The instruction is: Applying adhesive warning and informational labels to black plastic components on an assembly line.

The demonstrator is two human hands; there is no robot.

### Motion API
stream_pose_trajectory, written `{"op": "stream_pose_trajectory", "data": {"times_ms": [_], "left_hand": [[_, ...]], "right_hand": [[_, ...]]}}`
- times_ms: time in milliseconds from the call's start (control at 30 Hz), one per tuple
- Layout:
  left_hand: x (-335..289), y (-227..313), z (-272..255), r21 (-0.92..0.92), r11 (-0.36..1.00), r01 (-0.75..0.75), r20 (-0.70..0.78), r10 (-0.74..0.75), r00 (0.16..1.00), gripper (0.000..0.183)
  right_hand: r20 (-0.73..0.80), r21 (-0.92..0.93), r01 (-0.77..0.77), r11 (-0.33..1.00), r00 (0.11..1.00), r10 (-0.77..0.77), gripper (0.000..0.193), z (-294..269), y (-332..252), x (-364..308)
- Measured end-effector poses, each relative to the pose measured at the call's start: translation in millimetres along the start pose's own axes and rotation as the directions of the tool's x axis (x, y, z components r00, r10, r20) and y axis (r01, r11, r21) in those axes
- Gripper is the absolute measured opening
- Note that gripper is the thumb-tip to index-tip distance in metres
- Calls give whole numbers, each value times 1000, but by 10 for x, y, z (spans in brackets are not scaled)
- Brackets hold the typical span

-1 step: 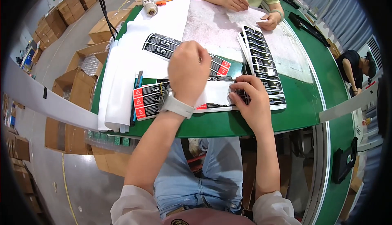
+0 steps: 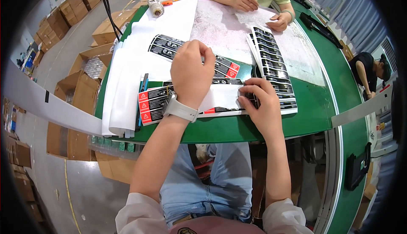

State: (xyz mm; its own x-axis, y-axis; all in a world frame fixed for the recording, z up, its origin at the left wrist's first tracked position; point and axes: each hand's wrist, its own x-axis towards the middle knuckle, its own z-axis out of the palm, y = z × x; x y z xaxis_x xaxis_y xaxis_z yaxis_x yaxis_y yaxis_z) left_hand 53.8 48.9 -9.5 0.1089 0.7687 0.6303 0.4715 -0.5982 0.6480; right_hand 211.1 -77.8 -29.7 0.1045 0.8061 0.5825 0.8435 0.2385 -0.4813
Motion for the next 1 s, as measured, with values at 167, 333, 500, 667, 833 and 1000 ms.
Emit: {"op": "stream_pose_trajectory", "data": {"times_ms": [167,333,500,667,833,1000], "left_hand": [[-149,59,6,-174,965,-198,252,238,938,15],[-168,116,105,-95,965,-245,491,259,831,20],[-98,133,153,-82,988,-132,564,155,811,19],[103,64,164,-124,990,74,708,35,706,19],[114,4,232,-61,992,111,630,-48,775,19],[464,-97,-119,-72,997,1,-157,-12,988,13]], "right_hand": [[9,50,-51,997,999,50,23,32,-35,3],[4,29,-67,997,998,66,24,45,-21,2],[-9,33,-74,997,997,74,22,30,-7,-10],[-18,65,-115,991,993,117,20,39,-38,4],[5,69,-148,987,989,148,17,41,-54,3],[3,52,-162,985,987,162,16,-32,-59,-1]]}}
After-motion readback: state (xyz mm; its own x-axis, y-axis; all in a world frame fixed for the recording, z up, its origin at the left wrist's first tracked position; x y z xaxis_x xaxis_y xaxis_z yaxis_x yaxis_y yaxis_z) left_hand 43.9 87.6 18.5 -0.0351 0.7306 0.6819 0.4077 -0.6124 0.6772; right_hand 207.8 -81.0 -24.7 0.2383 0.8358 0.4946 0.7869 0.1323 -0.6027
